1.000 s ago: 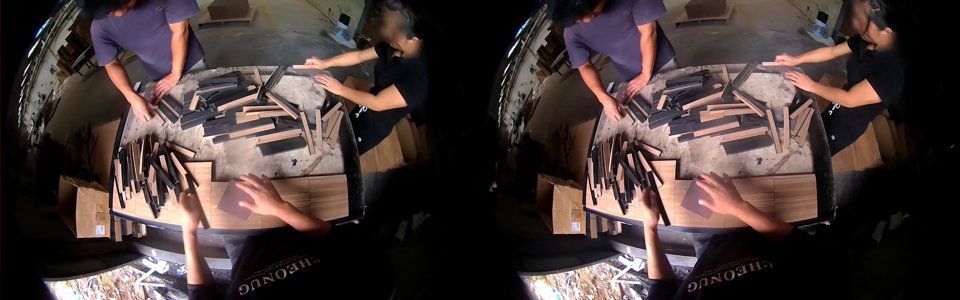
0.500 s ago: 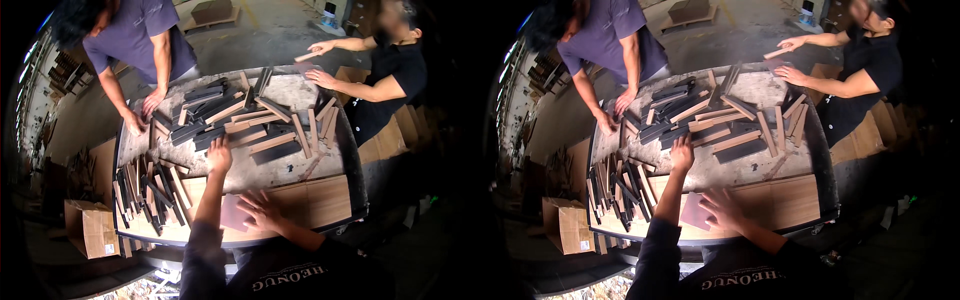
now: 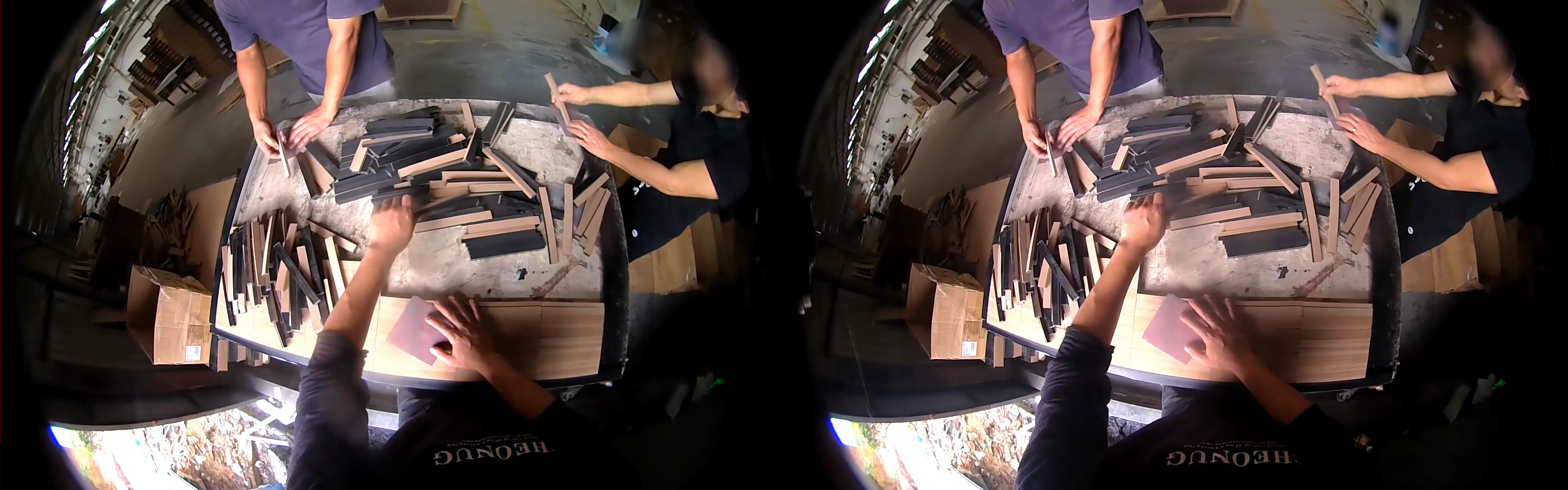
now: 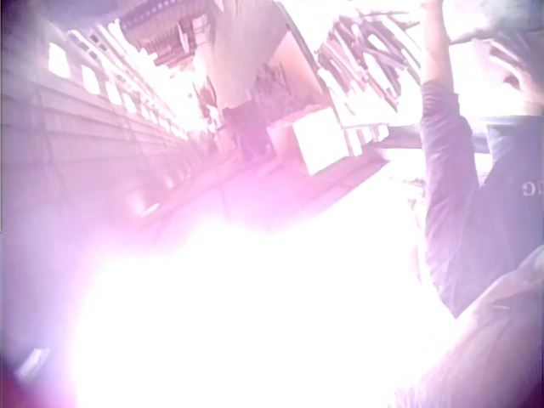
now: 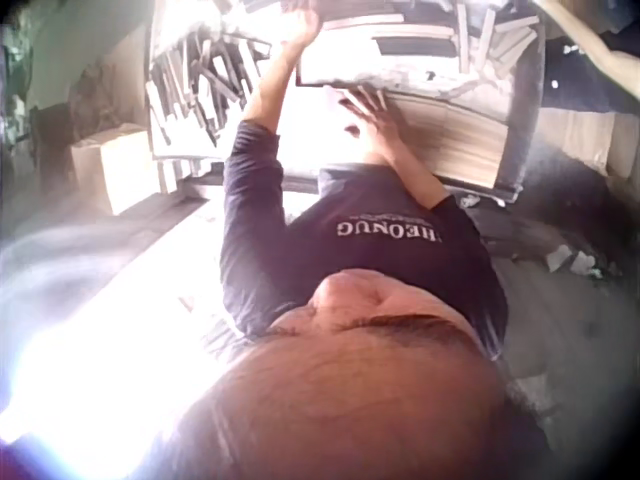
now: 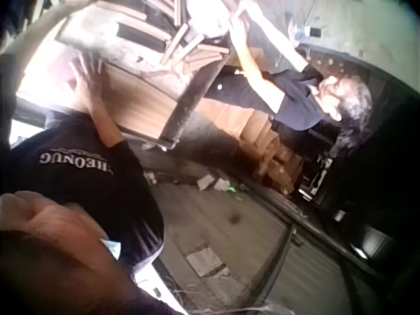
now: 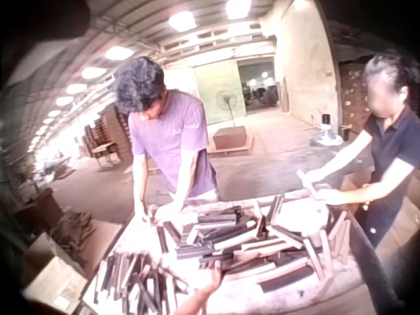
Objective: The person sands wooden strips using a piece of sandpaper on a table, handling the strips one at a time and flipping them to sand different sides.
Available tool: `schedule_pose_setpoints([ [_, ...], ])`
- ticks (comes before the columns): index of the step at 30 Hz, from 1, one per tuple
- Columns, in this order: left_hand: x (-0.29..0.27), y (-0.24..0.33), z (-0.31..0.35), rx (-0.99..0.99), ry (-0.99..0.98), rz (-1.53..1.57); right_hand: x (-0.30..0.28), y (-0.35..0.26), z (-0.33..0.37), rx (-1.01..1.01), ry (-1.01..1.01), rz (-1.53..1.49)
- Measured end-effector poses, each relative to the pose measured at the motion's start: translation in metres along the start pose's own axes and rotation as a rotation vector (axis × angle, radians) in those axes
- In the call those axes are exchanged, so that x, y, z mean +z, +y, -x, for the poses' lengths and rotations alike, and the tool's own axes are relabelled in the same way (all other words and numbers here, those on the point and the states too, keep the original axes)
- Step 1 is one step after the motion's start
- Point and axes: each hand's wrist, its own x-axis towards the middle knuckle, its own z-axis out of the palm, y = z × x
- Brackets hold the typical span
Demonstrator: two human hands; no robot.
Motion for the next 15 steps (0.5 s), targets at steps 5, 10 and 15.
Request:
schedule_pose_setpoints([
  [5, -0.042, 0.012, 0.06, -0.424, -0.183, 0.349, -0.002, 0.006, 0.003, -0.011, 0.035, 0.077],
  [10, -0.033, 0.049, 0.174, -0.785, -0.189, 1.958, 0.006, 0.005, 0.006, -0.01, 0.069, 0.034],
  [15, -0.036, 0.089, 0.219, -1.06, -0.067, 2.404, 0.007, 0.008, 0.005, 0.008, -0.015, 0.05],
])
